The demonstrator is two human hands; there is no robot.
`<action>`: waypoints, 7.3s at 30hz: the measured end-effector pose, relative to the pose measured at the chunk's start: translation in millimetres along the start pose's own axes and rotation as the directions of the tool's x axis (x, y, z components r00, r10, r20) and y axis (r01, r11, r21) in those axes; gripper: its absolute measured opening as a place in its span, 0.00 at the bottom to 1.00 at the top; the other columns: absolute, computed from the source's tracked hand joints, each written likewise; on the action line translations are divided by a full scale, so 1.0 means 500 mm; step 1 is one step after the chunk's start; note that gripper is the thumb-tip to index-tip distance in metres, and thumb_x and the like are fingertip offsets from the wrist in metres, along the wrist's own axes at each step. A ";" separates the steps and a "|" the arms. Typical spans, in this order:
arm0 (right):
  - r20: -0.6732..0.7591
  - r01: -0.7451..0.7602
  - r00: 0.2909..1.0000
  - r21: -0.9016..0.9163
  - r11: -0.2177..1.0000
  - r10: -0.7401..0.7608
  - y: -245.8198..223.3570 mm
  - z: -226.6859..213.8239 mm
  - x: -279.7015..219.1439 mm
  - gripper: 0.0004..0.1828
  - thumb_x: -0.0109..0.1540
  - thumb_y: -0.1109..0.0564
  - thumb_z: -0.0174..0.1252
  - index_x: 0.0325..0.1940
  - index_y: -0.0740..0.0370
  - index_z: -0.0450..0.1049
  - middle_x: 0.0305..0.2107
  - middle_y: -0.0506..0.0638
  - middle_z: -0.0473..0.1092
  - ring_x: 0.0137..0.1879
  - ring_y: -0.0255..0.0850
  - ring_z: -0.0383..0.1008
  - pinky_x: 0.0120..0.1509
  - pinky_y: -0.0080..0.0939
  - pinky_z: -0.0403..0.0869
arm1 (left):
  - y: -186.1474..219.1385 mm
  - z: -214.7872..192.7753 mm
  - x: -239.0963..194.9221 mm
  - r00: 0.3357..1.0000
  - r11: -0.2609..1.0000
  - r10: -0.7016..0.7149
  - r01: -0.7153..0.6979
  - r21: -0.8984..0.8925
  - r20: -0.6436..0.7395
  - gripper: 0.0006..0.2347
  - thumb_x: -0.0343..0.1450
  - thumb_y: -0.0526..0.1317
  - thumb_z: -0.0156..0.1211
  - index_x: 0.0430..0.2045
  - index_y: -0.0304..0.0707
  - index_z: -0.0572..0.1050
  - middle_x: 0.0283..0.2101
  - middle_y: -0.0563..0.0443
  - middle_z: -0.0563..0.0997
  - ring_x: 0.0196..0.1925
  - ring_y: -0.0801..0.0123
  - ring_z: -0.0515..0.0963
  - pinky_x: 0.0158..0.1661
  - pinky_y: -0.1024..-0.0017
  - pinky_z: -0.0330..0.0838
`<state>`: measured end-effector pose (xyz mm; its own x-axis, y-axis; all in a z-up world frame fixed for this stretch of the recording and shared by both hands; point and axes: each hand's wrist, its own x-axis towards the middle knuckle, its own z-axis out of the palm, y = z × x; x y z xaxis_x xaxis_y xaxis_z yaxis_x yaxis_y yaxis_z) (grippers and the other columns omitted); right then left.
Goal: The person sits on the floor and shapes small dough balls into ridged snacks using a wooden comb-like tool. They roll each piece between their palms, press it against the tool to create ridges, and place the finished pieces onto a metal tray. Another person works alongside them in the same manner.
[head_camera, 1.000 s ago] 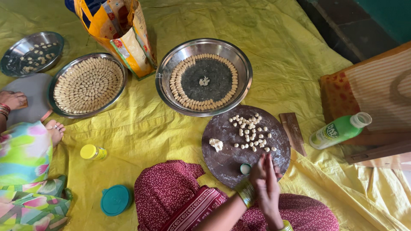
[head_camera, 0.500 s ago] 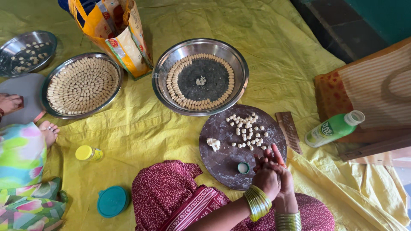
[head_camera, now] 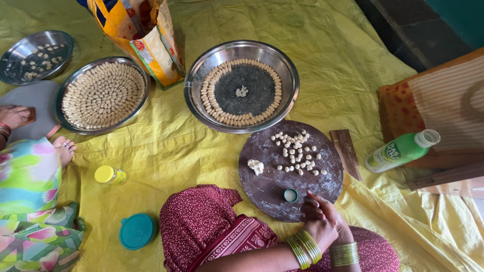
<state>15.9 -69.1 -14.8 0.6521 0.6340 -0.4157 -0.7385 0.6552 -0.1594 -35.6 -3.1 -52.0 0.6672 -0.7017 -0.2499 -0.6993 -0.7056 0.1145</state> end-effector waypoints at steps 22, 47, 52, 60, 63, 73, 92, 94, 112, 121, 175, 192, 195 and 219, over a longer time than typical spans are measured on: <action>0.028 0.695 0.580 -0.538 0.477 -0.814 0.027 -0.017 0.052 0.34 0.70 0.40 0.30 0.60 0.69 0.68 0.44 0.56 0.75 0.47 0.41 0.79 0.56 0.40 0.76 | -0.103 -0.095 0.051 0.811 0.058 -0.491 -0.333 -0.941 -0.317 0.09 0.73 0.38 0.57 0.31 0.28 0.77 0.37 0.42 0.83 0.41 0.59 0.86 0.45 0.69 0.82; 0.407 0.165 0.655 -0.899 -0.405 -0.637 0.047 -0.025 0.134 0.15 0.61 0.59 0.60 0.52 0.54 0.81 0.42 0.49 0.80 0.39 0.38 0.82 0.46 0.35 0.79 | -0.354 0.076 0.067 0.871 -0.902 -0.397 -0.311 -0.300 0.289 0.21 0.77 0.54 0.47 0.15 0.45 0.66 0.16 0.55 0.71 0.22 0.66 0.73 0.33 0.66 0.78; 0.595 0.042 0.703 -0.581 -0.813 -0.389 0.073 0.000 0.106 0.30 0.46 0.54 0.71 0.54 0.55 0.79 0.57 0.60 0.69 0.57 0.57 0.69 0.53 0.54 0.72 | -0.426 0.158 0.080 0.422 -0.520 -0.829 -0.335 -0.786 0.368 0.15 0.77 0.45 0.51 0.23 0.35 0.73 0.21 0.55 0.77 0.22 0.74 0.74 0.25 0.76 0.70; 0.338 -0.209 0.538 -0.834 -0.511 -0.772 -0.027 -0.063 0.059 0.27 0.54 0.56 0.69 0.57 0.55 0.74 0.47 0.55 0.74 0.48 0.49 0.75 0.51 0.50 0.78 | -0.363 -0.018 0.134 0.714 -0.537 -0.669 -0.276 -0.797 0.204 0.18 0.72 0.56 0.59 0.18 0.48 0.65 0.14 0.64 0.60 0.11 0.81 0.56 0.13 0.75 0.48; 0.047 -0.104 0.295 -0.991 -0.081 -0.954 -0.127 -0.064 -0.012 0.30 0.60 0.51 0.67 0.66 0.51 0.72 0.35 0.53 0.79 0.32 0.42 0.79 0.38 0.43 0.79 | -0.295 -0.103 0.206 0.823 -0.617 -0.534 -0.223 -0.755 0.193 0.24 0.74 0.64 0.51 0.14 0.52 0.60 0.11 0.65 0.57 0.08 0.81 0.53 0.10 0.76 0.43; 0.529 0.041 -0.207 -0.836 -0.547 -0.823 -0.508 0.039 -0.227 0.24 0.57 0.63 0.75 0.48 0.63 0.67 0.57 0.60 0.73 0.57 0.47 0.76 0.60 0.41 0.78 | -0.009 -0.259 0.465 0.808 0.663 -0.275 -0.233 -0.711 -0.521 0.36 0.58 0.45 0.75 0.57 0.27 0.62 0.58 0.29 0.70 0.58 0.44 0.71 0.56 0.54 0.68; 0.645 -0.404 -0.028 -0.706 -0.582 -0.764 -0.533 -0.006 -0.145 0.11 0.63 0.54 0.62 0.49 0.50 0.81 0.48 0.55 0.73 0.58 0.54 0.73 0.66 0.58 0.70 | -0.024 -0.213 0.583 0.760 0.542 -0.380 -0.279 -0.793 -0.527 0.36 0.64 0.32 0.68 0.70 0.45 0.61 0.64 0.38 0.71 0.62 0.40 0.72 0.60 0.52 0.70; 0.619 -0.408 -0.066 -0.733 -0.545 -0.783 -0.526 0.004 -0.140 0.12 0.64 0.52 0.62 0.52 0.48 0.80 0.51 0.56 0.73 0.58 0.54 0.73 0.65 0.58 0.68 | -0.027 -0.217 0.594 0.727 0.584 -0.339 -0.335 -0.739 -0.597 0.35 0.65 0.32 0.68 0.70 0.41 0.61 0.66 0.35 0.69 0.65 0.39 0.70 0.62 0.51 0.68; 0.172 0.693 0.389 -0.702 0.165 -0.905 -0.078 -0.114 0.130 0.19 0.71 0.61 0.43 0.62 0.69 0.74 0.52 0.58 0.77 0.52 0.40 0.80 0.58 0.38 0.78 | -0.192 0.095 0.336 0.881 -0.588 -0.458 -0.200 -0.783 0.119 0.10 0.64 0.29 0.66 0.35 0.24 0.73 0.39 0.36 0.80 0.40 0.60 0.83 0.41 0.66 0.81; -0.242 0.806 0.517 -0.185 0.563 -0.821 0.066 -0.033 0.197 0.21 0.61 0.68 0.56 0.59 0.64 0.73 0.54 0.52 0.74 0.54 0.40 0.78 0.57 0.39 0.79 | -0.281 -0.055 0.079 0.874 -0.081 -0.389 -0.347 -0.934 -0.291 0.09 0.64 0.23 0.63 0.23 0.31 0.68 0.29 0.43 0.80 0.32 0.68 0.84 0.36 0.66 0.84; -0.042 0.542 0.809 -0.334 0.771 -0.587 0.010 0.181 0.048 0.70 0.44 0.06 0.29 0.81 0.47 0.37 0.78 0.56 0.36 0.80 0.58 0.38 0.77 0.69 0.45 | -0.233 -0.153 0.053 0.707 0.674 -0.438 -0.152 -0.723 -0.556 0.36 0.80 0.65 0.11 0.76 0.37 0.48 0.80 0.26 0.49 0.81 0.42 0.49 0.77 0.49 0.49; 0.444 0.450 0.466 -0.864 -0.227 -0.765 0.075 0.023 0.190 0.22 0.58 0.53 0.59 0.54 0.64 0.72 0.54 0.58 0.69 0.57 0.48 0.70 0.56 0.43 0.77 | -0.372 -0.062 0.040 0.708 0.774 -0.397 -0.082 -0.627 -0.583 0.10 0.73 0.43 0.63 0.43 0.40 0.81 0.48 0.35 0.81 0.50 0.54 0.79 0.55 0.60 0.76; 0.676 0.137 0.623 -0.588 -0.797 -0.392 0.118 0.040 0.217 0.17 0.53 0.63 0.64 0.46 0.59 0.79 0.52 0.54 0.71 0.55 0.48 0.73 0.55 0.44 0.79 | -0.534 0.029 -0.025 0.610 0.424 -0.735 0.072 -0.903 -0.297 0.16 0.68 0.44 0.67 0.45 0.33 0.81 0.46 0.36 0.83 0.48 0.55 0.81 0.50 0.62 0.74; -0.530 0.120 0.663 -0.622 0.773 -0.529 -0.160 0.015 0.515 0.23 0.67 0.35 0.53 0.33 0.55 0.69 0.21 0.46 0.66 0.21 0.36 0.63 0.18 0.35 0.57 | -0.621 0.228 -0.086 0.612 -0.552 -0.766 -0.475 -0.685 0.193 0.07 0.70 0.29 0.57 0.40 0.31 0.78 0.32 0.48 0.84 0.27 0.74 0.80 0.27 0.81 0.72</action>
<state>244.2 45.0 -102.2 0.7322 -0.1439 -0.6657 -0.5998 0.3268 -0.7304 123.6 257.1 -186.2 0.8950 0.1301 -0.4266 0.2452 0.6555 0.7143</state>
